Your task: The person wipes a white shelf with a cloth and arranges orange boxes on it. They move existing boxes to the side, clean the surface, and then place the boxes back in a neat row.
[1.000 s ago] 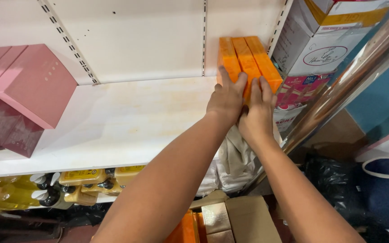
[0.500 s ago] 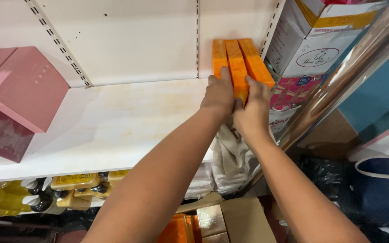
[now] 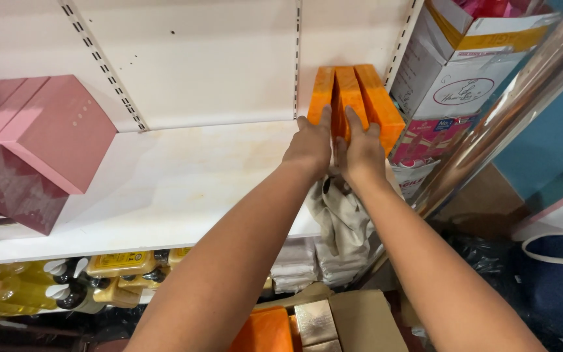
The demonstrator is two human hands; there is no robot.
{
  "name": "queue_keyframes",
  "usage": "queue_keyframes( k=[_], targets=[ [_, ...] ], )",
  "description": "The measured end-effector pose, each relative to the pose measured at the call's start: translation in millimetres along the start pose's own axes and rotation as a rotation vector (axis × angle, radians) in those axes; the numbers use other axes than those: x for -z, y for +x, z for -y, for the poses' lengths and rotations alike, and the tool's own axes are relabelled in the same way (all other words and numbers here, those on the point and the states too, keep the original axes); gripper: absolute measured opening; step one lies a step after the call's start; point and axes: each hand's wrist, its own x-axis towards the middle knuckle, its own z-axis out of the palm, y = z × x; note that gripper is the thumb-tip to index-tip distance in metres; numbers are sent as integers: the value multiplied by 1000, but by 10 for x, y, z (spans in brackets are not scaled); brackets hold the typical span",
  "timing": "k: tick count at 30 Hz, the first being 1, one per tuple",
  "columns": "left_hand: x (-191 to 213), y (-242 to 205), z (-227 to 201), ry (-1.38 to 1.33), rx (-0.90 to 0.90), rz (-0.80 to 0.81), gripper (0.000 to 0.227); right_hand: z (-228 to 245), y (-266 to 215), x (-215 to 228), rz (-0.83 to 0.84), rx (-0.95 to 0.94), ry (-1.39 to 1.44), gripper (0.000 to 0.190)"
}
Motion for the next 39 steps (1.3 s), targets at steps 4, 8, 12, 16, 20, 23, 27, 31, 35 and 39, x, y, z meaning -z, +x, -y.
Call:
queue_keyframes(
  k=[4,8,12,16,20,23,27,31,35,39],
  targets=[
    [42,-79,-1,-1,6,6,86,110,-71,138,-35,103,-118,71],
    [-29,-42,-22,8,14,3,83,317,-180,425,-32,46,-241,80],
    [-160,52,-14,-31,11,-27,72,424,-260,564,-36,28,-366,68],
    [-151,12,-34,-33,29,-41,67,280,-91,502,-182,98,-384,66],
    [-180,1,-38,-38,23,-87,62,28,79,365,-82,-66,-171,79],
    [-75,-81,-78,-44,39,-65,68,-80,133,283,-115,-30,-74,78],
    [146,-208,-121,12,61,39,95,43,116,282,-110,-76,-51,70],
    [60,-40,138,-19,37,-20,96,102,44,171,-195,3,-97,67],
    [190,-198,231,-5,19,24,87,313,-71,175,-178,-39,-120,64],
    [286,-344,325,-35,18,40,75,601,-244,213,-117,-122,-82,61]
  ],
)
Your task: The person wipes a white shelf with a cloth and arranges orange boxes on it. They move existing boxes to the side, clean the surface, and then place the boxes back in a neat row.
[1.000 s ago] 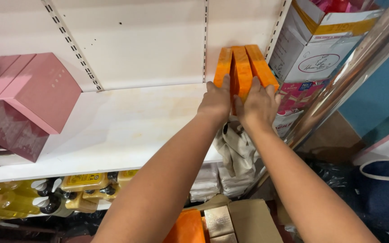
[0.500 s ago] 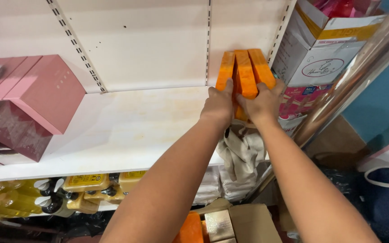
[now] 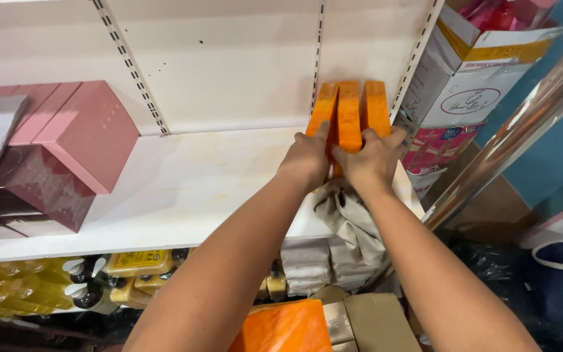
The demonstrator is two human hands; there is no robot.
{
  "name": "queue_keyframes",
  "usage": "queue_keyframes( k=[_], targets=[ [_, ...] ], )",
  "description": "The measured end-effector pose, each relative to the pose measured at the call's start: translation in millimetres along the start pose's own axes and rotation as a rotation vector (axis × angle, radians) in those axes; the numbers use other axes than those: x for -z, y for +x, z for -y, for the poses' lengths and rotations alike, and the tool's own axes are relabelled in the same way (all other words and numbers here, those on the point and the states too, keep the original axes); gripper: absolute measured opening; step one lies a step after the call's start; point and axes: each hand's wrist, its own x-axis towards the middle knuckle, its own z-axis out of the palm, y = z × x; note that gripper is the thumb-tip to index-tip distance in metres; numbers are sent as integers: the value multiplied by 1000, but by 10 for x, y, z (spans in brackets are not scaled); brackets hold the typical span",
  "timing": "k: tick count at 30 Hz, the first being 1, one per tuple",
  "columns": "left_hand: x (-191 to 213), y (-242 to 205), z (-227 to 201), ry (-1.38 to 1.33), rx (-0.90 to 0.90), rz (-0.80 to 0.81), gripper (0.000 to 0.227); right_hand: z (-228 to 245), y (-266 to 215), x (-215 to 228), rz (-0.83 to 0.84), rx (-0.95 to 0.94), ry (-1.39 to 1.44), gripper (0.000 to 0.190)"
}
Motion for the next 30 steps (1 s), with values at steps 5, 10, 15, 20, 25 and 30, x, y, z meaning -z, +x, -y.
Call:
queue_keyframes(
  k=[5,10,15,20,25,30],
  targets=[
    [6,-85,289,36,-51,-44,73,214,-264,-38,-13,0,19,59],
    [48,-306,573,47,-88,-119,74,514,-564,-6,7,-1,69,58],
    [88,-465,863,43,-122,-248,73,656,-748,-106,21,89,76,59],
    [239,-772,997,33,-56,-280,74,731,-871,-238,18,247,156,57],
    [235,-905,1117,19,26,-324,82,776,-975,-303,54,387,272,53],
    [234,-941,1179,98,73,-301,76,865,-1005,-140,252,347,279,61]
  ],
)
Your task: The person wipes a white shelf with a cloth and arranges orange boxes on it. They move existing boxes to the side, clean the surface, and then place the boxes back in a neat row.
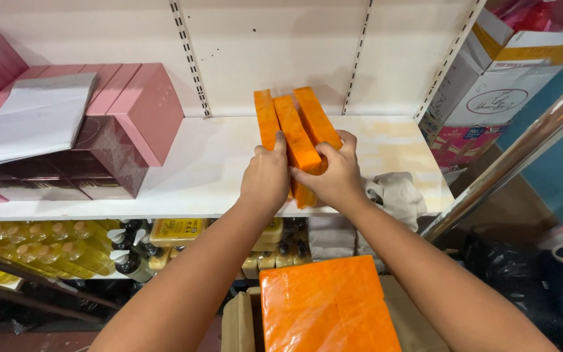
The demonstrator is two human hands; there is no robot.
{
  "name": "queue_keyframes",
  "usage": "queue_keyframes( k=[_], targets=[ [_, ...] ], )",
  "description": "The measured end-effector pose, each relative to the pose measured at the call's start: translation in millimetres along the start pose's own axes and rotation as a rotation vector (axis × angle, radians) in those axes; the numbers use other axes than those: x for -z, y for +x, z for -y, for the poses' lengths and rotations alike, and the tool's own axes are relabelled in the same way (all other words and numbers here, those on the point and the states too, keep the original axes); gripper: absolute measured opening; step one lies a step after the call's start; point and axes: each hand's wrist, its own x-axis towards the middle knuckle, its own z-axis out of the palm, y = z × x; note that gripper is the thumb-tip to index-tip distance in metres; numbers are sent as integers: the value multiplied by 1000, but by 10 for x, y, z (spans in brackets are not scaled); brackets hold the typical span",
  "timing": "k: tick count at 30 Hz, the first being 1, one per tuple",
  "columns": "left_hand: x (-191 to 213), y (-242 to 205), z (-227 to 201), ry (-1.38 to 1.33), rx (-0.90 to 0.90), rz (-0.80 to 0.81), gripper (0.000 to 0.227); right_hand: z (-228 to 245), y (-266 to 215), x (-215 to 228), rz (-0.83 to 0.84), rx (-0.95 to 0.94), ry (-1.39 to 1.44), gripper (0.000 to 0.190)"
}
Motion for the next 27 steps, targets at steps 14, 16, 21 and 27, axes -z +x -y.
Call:
queue_keyframes(
  k=[14,16,21,27],
  targets=[
    [113,-218,-627,208,-222,165,106,-300,-192,303,38,233,114,79],
    [-5,-194,-688,242,-246,173,103,-240,-259,446,39,201,78,80],
    [-38,-274,-1106,346,-117,283,95,52,-402,928,48,111,-206,82],
    [-219,-311,-1521,446,-143,149,79,-362,-427,1317,-2,311,-333,68]
  ],
)
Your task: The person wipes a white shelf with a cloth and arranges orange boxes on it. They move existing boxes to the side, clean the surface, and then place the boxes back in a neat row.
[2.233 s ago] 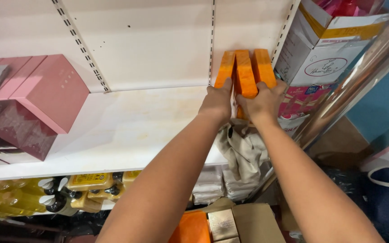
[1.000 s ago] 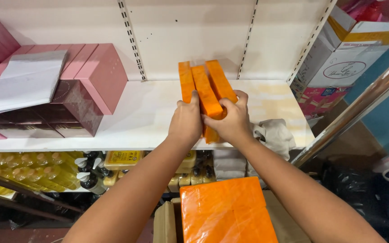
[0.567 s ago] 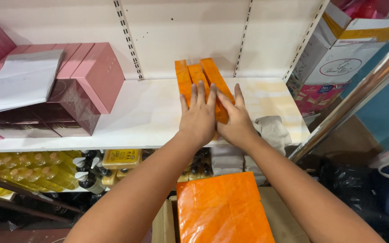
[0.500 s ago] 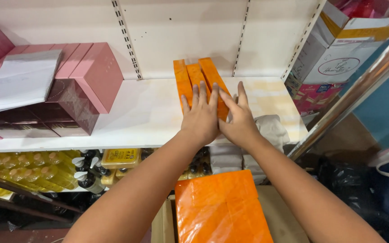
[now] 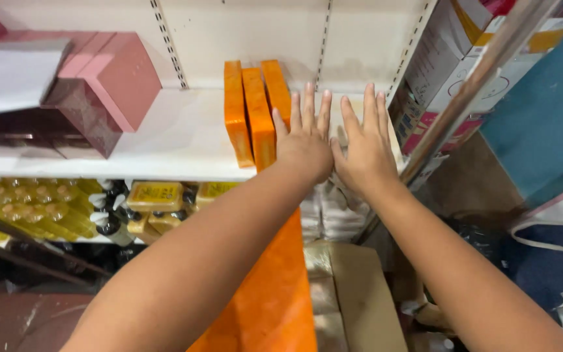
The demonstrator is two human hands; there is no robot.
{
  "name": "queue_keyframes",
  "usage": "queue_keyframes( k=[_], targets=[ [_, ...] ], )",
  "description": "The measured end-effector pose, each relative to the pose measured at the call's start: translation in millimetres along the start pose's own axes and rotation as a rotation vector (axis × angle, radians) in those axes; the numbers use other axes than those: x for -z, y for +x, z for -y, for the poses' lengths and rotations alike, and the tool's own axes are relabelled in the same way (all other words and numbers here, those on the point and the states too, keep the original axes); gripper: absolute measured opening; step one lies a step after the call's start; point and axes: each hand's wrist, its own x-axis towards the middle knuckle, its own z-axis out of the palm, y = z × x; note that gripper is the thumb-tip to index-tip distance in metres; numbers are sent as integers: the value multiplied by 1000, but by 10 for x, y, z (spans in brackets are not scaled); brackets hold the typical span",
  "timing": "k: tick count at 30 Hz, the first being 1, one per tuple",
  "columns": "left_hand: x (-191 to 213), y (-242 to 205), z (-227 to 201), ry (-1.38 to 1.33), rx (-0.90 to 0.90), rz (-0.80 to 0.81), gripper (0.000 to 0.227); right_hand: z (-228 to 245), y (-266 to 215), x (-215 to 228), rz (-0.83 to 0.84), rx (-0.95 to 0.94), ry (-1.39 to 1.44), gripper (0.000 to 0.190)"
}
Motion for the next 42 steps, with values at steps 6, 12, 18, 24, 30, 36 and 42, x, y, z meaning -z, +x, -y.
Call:
queue_keyframes(
  k=[6,12,18,24,30,36,42],
  targets=[
    [107,-55,-383,-10,54,-77,80,-243,-79,237,33,-4,15,60],
    [-148,-1,-627,-196,223,-236,77,-440,-223,254,14,3,81,58],
    [-544,171,-786,-410,327,-413,67,-612,-313,160,16,6,60,59],
    [-794,229,-879,-445,293,-368,65,-643,-488,87,47,-39,72,60],
    [-1083,320,-824,-458,322,-258,64,-580,-699,62,125,-104,150,63],
    [-1275,442,-841,-663,395,-205,58,-830,-915,-451,114,-58,254,73],
    [-1777,720,-742,-786,333,-398,45,-950,-886,-807,277,34,202,66]
  ],
)
